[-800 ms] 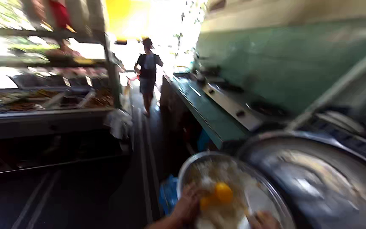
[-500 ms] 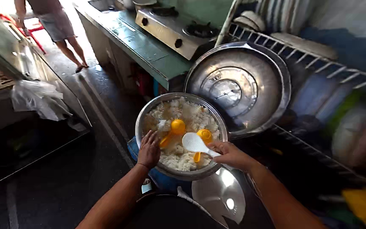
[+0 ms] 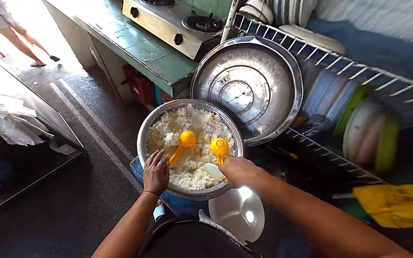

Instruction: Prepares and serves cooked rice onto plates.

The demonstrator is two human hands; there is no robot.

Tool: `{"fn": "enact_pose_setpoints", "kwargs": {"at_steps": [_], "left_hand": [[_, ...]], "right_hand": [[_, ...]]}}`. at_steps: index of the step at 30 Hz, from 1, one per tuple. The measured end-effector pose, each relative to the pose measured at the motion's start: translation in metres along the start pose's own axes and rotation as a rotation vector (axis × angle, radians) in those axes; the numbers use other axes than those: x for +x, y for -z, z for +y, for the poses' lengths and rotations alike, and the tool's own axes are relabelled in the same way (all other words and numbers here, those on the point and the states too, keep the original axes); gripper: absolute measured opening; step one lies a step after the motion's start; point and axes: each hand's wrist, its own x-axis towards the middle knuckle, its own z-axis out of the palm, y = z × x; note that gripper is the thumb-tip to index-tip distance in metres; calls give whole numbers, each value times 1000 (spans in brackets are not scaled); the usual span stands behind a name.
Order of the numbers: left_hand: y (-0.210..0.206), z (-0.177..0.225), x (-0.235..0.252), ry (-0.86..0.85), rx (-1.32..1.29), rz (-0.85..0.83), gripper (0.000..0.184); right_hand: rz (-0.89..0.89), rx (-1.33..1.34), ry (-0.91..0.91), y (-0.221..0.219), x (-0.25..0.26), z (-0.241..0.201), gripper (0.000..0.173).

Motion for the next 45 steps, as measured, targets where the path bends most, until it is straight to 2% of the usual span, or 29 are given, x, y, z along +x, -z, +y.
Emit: {"fn": "enact_pose_setpoints", "kwargs": {"at_steps": [3, 11, 30, 34, 39, 45], "left_hand": [[-1, -1, 0, 14, -1, 18, 28], [1, 1, 1, 37, -20, 8, 27], [0, 4, 1, 36, 24, 39, 30], [4, 5, 4, 60, 17, 4, 33], [10, 7, 5, 101, 2, -43, 37], [13, 11, 4, 83, -12, -80, 39]], "right_hand": [[38, 37, 29, -21, 11, 17, 20], [126, 147, 189, -57, 17, 15, 26], [80, 397, 302, -49, 37, -24, 30], [117, 516, 338, -47, 51, -34, 31], [74, 826, 272, -48, 65, -41, 31], [218, 1055, 231, -50, 20, 1, 27]]}}
